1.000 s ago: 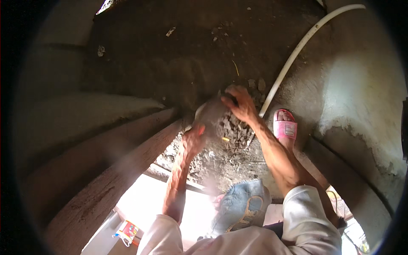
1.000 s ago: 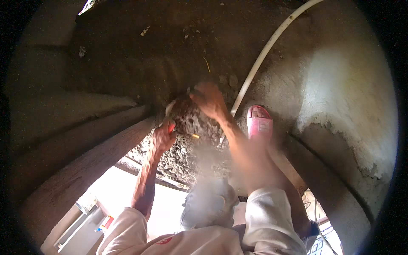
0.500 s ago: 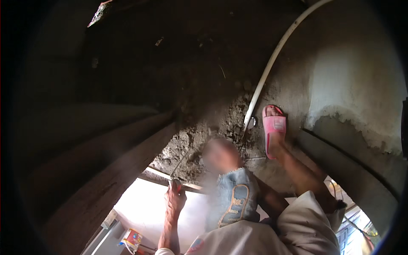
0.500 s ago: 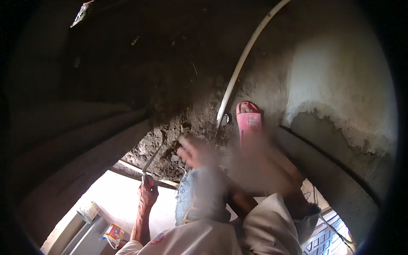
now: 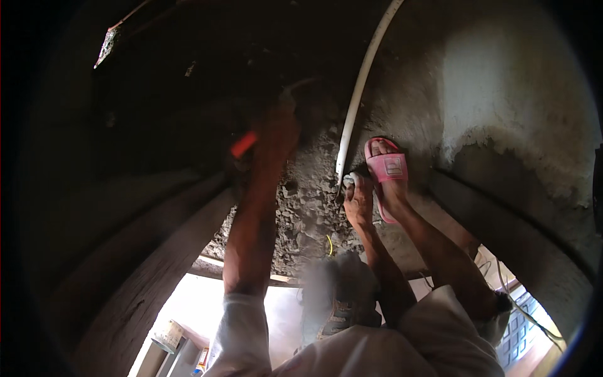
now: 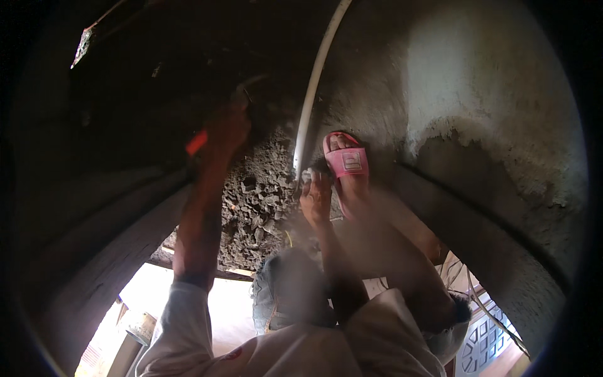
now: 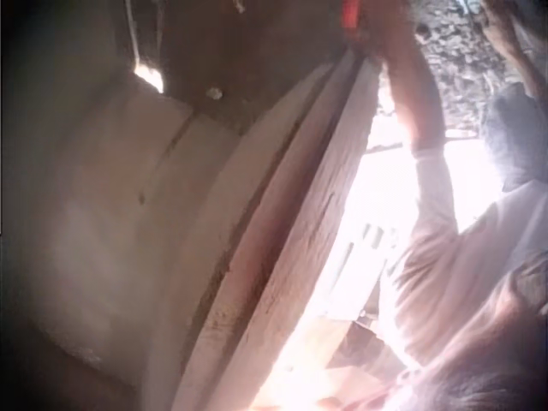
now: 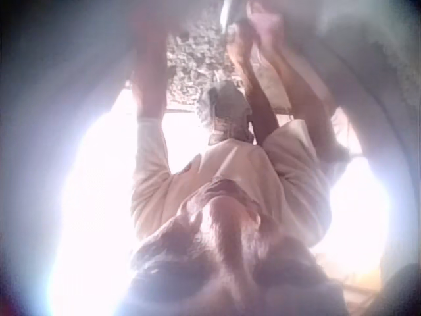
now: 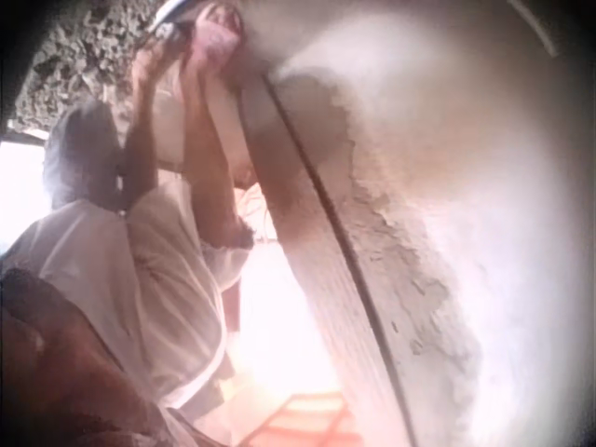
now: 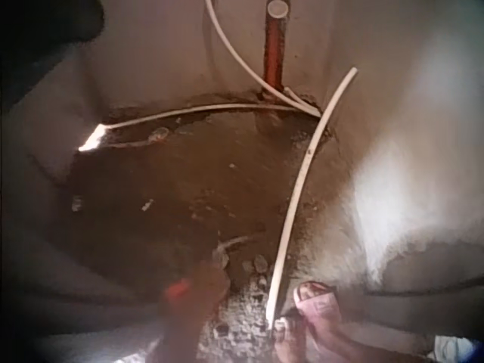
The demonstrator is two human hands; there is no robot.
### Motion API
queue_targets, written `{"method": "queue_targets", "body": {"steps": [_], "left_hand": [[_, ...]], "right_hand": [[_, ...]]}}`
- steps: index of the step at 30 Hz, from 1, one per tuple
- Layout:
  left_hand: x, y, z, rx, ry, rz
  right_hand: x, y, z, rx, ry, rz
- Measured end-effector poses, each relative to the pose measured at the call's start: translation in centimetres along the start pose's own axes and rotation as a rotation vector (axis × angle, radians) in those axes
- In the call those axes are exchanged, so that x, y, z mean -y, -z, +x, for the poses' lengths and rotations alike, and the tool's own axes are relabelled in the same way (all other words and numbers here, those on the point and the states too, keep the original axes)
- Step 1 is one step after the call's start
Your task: The person applies mortar to a concrete floor gap by hand and with a trowel, scooping the material from a bag and pressing it into the space.
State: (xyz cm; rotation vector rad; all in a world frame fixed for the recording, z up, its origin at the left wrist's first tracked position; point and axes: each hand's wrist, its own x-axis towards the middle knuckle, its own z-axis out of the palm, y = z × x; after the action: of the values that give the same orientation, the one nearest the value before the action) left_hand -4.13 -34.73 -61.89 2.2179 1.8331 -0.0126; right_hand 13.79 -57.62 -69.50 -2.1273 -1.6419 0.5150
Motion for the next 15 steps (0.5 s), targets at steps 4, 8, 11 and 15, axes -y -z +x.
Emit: {"method": "queue_targets", "body": {"steps": [4,8,11,15], "left_hand": [[-4.2,2.9,6.9,0.117,-0.052,0.069],[-5.2,3.4,7.5,0.310,-0.175,0.327],[-4.5,2.7,5.9,0.342,-0.206,0.338],[-0.6,2.8,1.9,0.160,-0.368,0.329]], "right_hand": [[-3.9,0.5,-2.4,0.304,-0.424,0.370],[-2.8,1.5,-3.3,0.256,-0.223,0.198],[-0.2,2.5,-1.9,0.129,-0.165,0.244],[2.6,4.2,3.7,-0.084,-0.035,0.240]]}}
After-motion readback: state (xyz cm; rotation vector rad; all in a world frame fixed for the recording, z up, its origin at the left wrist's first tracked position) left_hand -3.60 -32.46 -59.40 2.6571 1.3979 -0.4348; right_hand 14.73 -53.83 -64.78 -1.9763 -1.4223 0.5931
